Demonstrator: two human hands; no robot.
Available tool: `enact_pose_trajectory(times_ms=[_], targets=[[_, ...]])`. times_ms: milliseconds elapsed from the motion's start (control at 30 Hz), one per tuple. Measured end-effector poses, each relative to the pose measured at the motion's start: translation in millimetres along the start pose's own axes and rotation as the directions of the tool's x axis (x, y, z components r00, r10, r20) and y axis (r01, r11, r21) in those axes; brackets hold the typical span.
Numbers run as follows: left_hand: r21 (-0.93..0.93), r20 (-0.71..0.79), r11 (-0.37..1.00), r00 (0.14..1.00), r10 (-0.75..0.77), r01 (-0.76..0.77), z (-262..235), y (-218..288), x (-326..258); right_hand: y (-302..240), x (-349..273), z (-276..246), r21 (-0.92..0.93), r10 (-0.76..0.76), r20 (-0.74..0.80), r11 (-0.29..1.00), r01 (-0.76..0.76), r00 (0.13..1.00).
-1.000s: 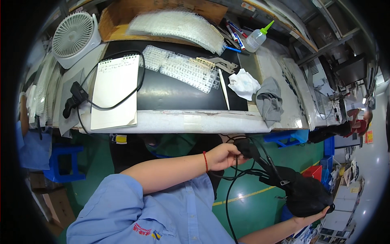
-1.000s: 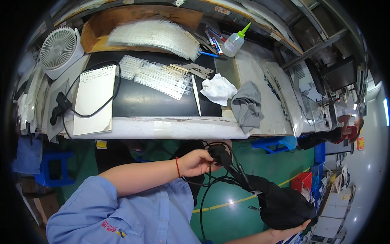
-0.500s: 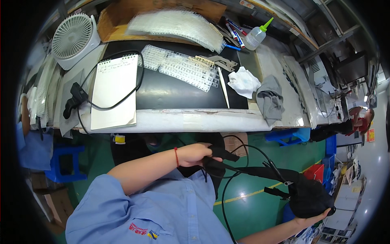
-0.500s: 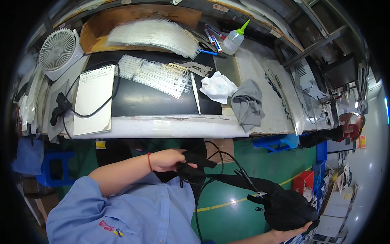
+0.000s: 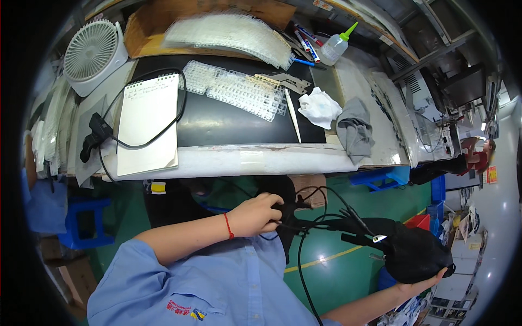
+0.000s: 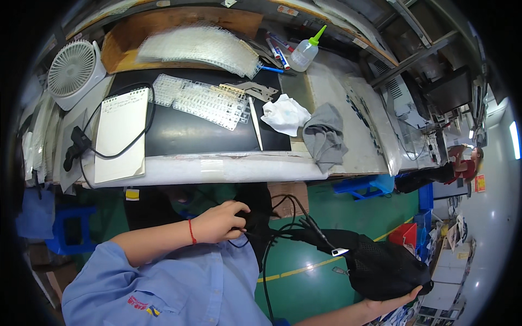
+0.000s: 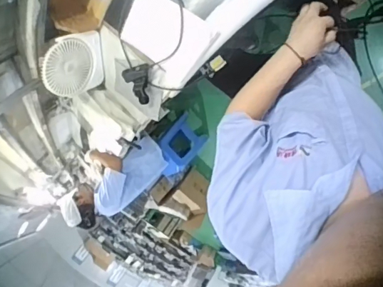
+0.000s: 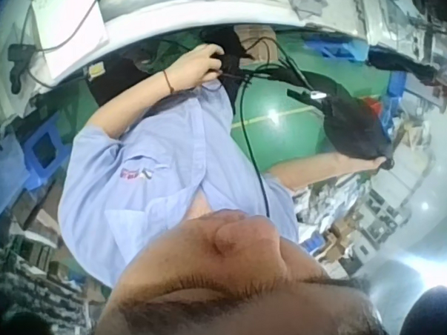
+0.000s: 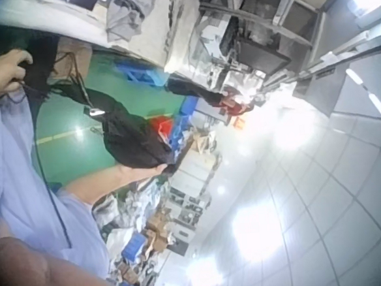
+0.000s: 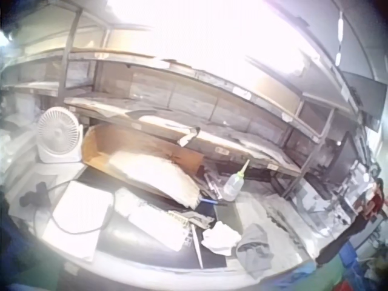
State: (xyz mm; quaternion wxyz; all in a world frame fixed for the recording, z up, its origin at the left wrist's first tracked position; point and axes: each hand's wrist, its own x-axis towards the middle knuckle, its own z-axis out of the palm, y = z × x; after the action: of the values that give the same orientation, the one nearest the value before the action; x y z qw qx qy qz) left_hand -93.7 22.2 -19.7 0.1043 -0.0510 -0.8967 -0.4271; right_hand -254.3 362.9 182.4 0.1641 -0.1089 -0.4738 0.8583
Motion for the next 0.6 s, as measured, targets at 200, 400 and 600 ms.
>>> enact_pose_trajectory(times_ms=[200,400,600], targets=[[-0.67,0.327,0.716,0.944,0.049,0.195,-52,17,6,-6,-2,7,0.009,0.001,0.005,1.0,-0.001,1.0],[-0.202,0.408,0.978,0.912,0.036,0.051,-55,36,17,-11,-17,24,-0.041,-0.114,-0.061,0.993,0.112,0.992],[-0.288,0.001,0.958,1.0,0.006,-0.005,-15,48,68,-12,-14,30,-0.008,-0.131,-0.026,0.991,0.131,0.991]])
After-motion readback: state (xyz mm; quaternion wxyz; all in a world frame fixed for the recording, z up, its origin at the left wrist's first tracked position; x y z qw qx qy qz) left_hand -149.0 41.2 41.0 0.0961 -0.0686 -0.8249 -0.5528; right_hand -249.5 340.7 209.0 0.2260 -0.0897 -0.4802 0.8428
